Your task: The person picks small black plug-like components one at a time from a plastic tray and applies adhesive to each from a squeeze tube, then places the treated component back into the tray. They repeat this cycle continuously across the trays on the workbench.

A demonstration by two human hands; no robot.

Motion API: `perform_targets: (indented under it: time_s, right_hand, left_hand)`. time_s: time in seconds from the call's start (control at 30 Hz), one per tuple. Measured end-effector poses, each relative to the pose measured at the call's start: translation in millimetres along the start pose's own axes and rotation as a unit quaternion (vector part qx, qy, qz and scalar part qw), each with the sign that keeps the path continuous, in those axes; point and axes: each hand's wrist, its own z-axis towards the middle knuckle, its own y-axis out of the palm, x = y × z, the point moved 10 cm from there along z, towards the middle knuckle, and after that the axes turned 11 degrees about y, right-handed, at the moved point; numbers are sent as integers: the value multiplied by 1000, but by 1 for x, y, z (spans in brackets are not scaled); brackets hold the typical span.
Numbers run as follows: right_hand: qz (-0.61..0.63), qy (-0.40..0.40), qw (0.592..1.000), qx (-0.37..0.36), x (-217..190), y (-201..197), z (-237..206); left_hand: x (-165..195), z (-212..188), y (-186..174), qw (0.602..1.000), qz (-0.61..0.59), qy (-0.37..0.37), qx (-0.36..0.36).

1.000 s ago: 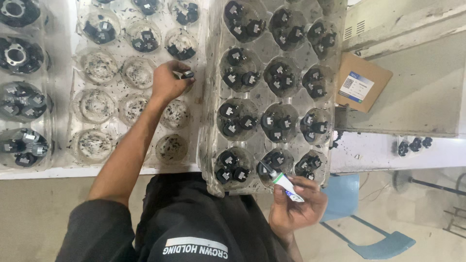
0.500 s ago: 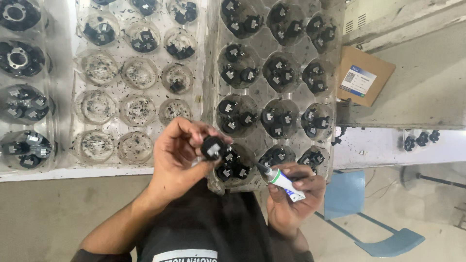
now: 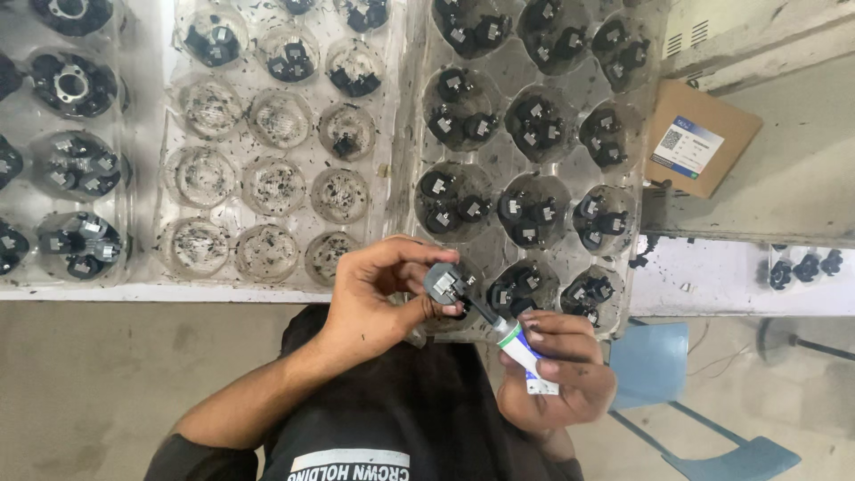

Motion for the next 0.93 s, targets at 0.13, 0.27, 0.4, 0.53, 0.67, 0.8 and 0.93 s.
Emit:
perform_targets:
  time_s: [0.13,0.27,0.4,0.53,0.67,0.8,0.93]
  right_hand:
    - [-60,-28,997,-42,-9,7,2]
    - [-72,-47,995,-59,-11,13,-1]
    - [-56,-48,996,-58,-6,9,-3]
    - [-5,-69,997,-26,1,1,-4]
    - [-24,-45,997,-60,-2,3,-10]
    - [-29,-38,997,-59,-3,4,-13]
    - [-27,-38,998,-50,-2,4,-16]
  left_hand:
    - [5,-1,1,999,45,9,-2]
    - [7,-2,4,999,38,-1,-7]
    - [4,-6,4,999,33,-21,-12]
    - [-3,-10,5,999,17,-35,-12]
    - [-8,-15,4,999,0,-50,-9]
    - [-13,-19,1,997,-4,-71,-3]
    - [-12,-21,-1,997,-2,-78,-1]
